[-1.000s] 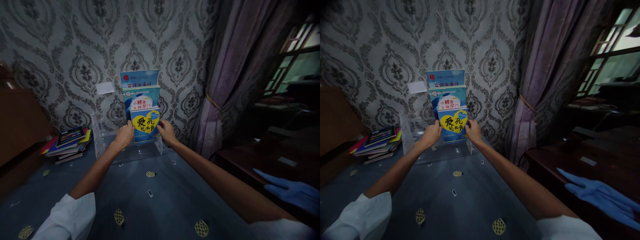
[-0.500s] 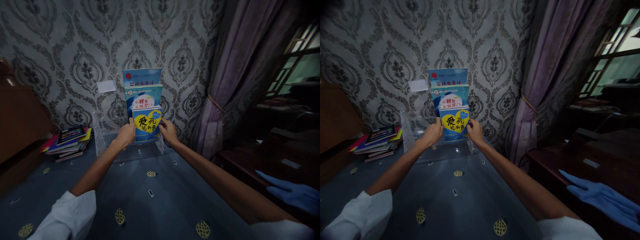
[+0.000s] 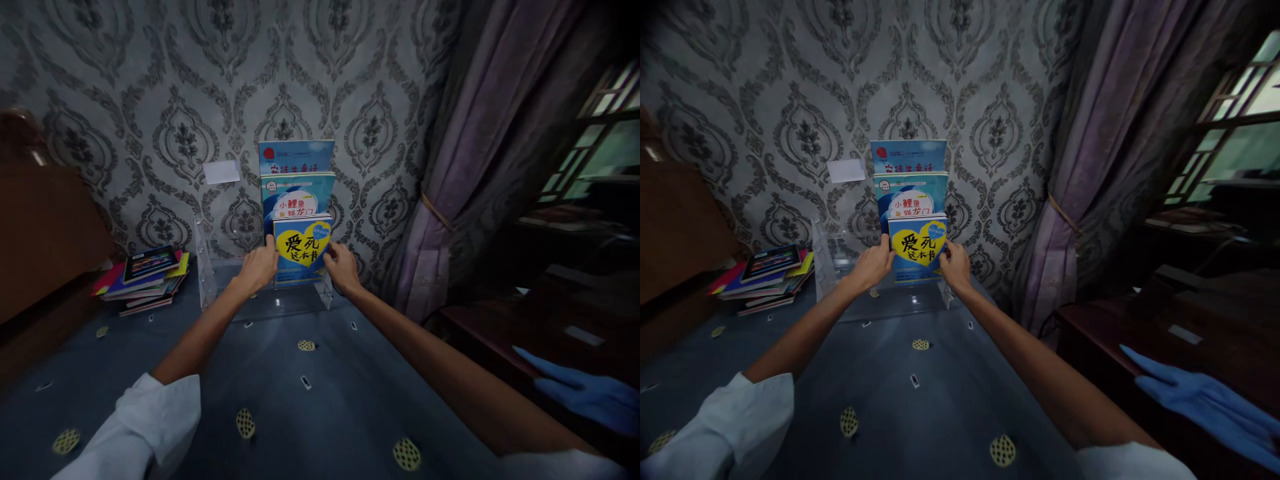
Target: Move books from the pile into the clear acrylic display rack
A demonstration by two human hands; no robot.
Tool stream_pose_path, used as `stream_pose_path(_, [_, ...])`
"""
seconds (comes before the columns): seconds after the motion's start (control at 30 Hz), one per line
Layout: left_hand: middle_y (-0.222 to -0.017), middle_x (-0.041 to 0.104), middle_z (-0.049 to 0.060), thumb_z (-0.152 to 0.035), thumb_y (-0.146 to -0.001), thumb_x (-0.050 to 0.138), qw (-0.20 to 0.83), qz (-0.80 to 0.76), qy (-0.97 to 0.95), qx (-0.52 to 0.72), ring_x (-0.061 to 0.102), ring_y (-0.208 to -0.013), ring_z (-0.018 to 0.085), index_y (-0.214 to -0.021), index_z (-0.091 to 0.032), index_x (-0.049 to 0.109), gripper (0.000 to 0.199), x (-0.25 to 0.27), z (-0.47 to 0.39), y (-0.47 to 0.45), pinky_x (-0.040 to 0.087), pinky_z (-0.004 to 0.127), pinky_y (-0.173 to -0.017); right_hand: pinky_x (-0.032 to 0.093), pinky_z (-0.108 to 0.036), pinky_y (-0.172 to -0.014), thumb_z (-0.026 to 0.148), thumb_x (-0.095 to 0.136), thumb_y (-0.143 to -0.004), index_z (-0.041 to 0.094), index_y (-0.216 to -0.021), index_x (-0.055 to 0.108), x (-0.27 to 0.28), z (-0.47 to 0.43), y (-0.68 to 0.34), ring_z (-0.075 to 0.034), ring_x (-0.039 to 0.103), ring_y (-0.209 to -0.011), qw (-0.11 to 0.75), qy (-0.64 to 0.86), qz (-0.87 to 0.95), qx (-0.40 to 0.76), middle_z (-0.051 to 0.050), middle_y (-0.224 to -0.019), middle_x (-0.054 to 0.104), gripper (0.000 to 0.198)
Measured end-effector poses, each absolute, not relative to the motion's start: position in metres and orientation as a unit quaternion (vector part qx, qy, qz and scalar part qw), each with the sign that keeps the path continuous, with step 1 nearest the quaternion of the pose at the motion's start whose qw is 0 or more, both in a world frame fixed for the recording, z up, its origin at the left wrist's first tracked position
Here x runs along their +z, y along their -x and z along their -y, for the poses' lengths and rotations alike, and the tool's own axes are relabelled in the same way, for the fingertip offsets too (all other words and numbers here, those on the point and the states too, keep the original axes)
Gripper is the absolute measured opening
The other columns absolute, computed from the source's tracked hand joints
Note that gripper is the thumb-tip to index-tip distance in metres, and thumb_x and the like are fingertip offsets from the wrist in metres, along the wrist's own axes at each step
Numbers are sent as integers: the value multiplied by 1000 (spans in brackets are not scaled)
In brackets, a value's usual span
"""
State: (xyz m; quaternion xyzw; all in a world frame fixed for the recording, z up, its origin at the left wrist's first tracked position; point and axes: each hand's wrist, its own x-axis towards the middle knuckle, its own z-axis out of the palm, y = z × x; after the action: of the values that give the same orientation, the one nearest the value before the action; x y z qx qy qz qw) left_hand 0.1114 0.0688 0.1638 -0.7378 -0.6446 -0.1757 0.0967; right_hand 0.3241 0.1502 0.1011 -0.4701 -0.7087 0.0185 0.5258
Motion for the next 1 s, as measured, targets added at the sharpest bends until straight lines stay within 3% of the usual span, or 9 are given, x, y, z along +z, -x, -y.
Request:
stream_pose_path(0.23, [-106, 73, 19, -29, -102, 39, 83, 639, 743, -183, 72, -102, 32, -130, -13, 39, 31, 155, -65, -99, 52, 39, -85, 53, -44, -85, 22, 50, -79, 14, -119, 66, 86, -143, -324, -27, 63, -89, 531, 465, 708, 34, -10, -93, 65, 44])
stream_pose_path(0.4, [-123, 67, 17, -23, -102, 39, 114, 596, 764, -218, 66, -112, 27, -137, -14, 40, 36, 139, -45, -74, 51, 36, -92, 55, -47, -84, 24, 51, -80, 15, -131, 60, 74, -136, -324, -29, 65, -94, 547, 451, 704, 48, -13, -101, 66, 52])
stream_pose_path(0.53, [-128, 64, 14, -19, -101, 37, 146, 603, 759, -198, 59, -120, 24, -135, -16, 47, 36, 121, -19, -32, 46, 34, -103, 58, -47, -83, 29, 55, -81, 18, -133, 58, 66, -126, -321, -30, 65, -104, 564, 445, 693, 67, -14, -110, 63, 54])
stream_pose_path(0.67, [-124, 64, 16, -16, -98, 34, 173, 649, 717, -186, 57, -119, 28, -129, -14, 53, 36, 103, -3, 37, 44, 42, -105, 58, -49, -85, 32, 55, -83, 20, -130, 58, 52, -102, -310, -30, 66, -105, 595, 436, 669, 92, -15, -119, 60, 49])
stream_pose_path(0.77, [-126, 63, 14, -21, -100, 33, 204, 743, 612, -178, 55, -120, 25, -126, -17, 55, 34, 96, -5, 96, 43, 37, -104, 58, -47, -81, 33, 55, -86, 24, -119, 62, 38, -75, -292, -29, 68, -98, 594, 415, 674, 146, -12, -109, 66, 35])
stream_pose_path(0.83, [-129, 61, 19, -23, -99, 34, 209, 781, 563, -171, 53, -123, 30, -128, -11, 53, 37, 96, -12, 129, 42, 42, -105, 59, -42, -75, 34, 54, -88, 26, -113, 63, 28, -55, -277, -26, 69, -92, 569, 389, 695, 204, -9, -103, 68, 27])
stream_pose_path(1.0, [-146, 48, 25, -45, -97, 44, 187, 818, 528, -128, 39, -140, 38, -143, -6, 40, 61, 101, -46, 175, 34, 51, -111, 58, -34, -65, 34, 52, -92, 27, -103, 69, 8, -17, -249, -21, 68, -76, 483, 328, 766, 269, -6, -87, 68, 21])
